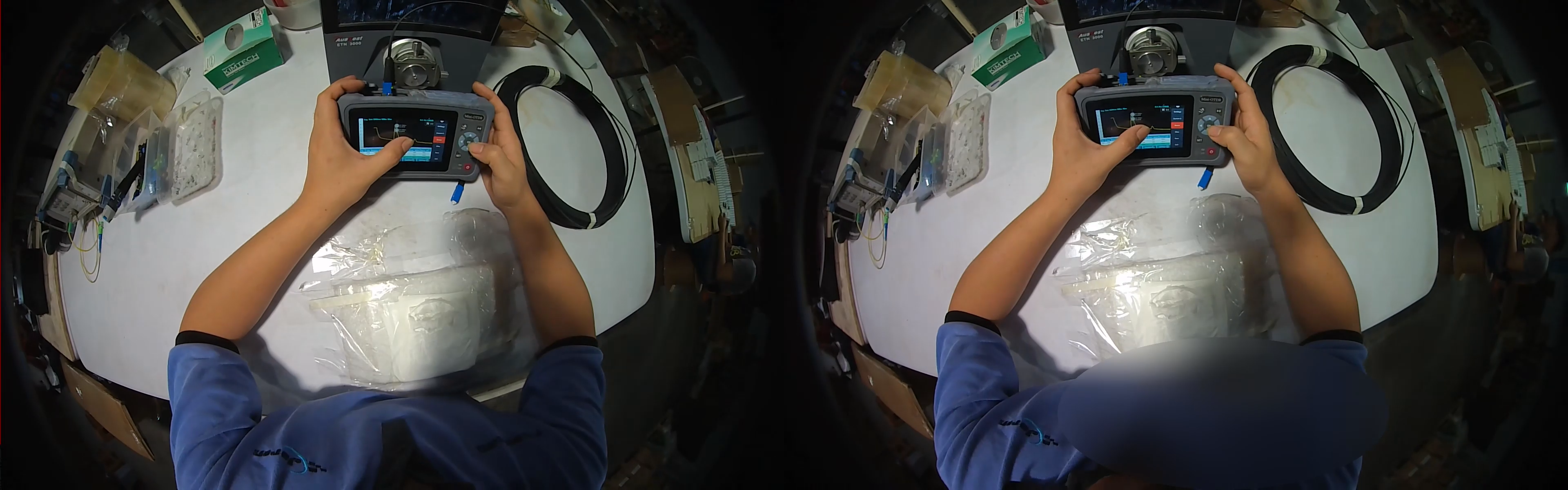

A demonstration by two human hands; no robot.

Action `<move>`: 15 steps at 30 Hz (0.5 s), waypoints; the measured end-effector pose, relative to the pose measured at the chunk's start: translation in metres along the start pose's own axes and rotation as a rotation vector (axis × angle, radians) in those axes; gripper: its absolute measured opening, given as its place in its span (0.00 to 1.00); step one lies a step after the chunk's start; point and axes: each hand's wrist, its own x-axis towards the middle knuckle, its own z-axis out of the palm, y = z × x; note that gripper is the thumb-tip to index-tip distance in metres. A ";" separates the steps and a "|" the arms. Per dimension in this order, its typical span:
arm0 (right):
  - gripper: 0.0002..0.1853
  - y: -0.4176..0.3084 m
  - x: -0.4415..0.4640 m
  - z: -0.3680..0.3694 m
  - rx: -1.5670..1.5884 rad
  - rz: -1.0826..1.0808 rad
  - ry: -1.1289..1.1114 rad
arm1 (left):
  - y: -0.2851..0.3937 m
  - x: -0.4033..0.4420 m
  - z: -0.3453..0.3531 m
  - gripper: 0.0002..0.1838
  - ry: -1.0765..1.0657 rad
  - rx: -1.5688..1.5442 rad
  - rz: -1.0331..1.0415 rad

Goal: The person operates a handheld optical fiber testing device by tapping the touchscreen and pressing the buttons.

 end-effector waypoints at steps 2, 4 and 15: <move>0.44 0.000 0.001 -0.001 -0.015 -0.004 0.001 | -0.002 0.000 0.000 0.48 0.000 -0.010 -0.003; 0.44 -0.003 0.000 0.000 -0.012 0.006 0.000 | -0.006 0.001 0.000 0.47 0.004 0.040 0.040; 0.44 -0.004 -0.001 0.000 -0.001 -0.001 -0.006 | 0.001 -0.001 0.000 0.45 -0.030 -0.026 0.003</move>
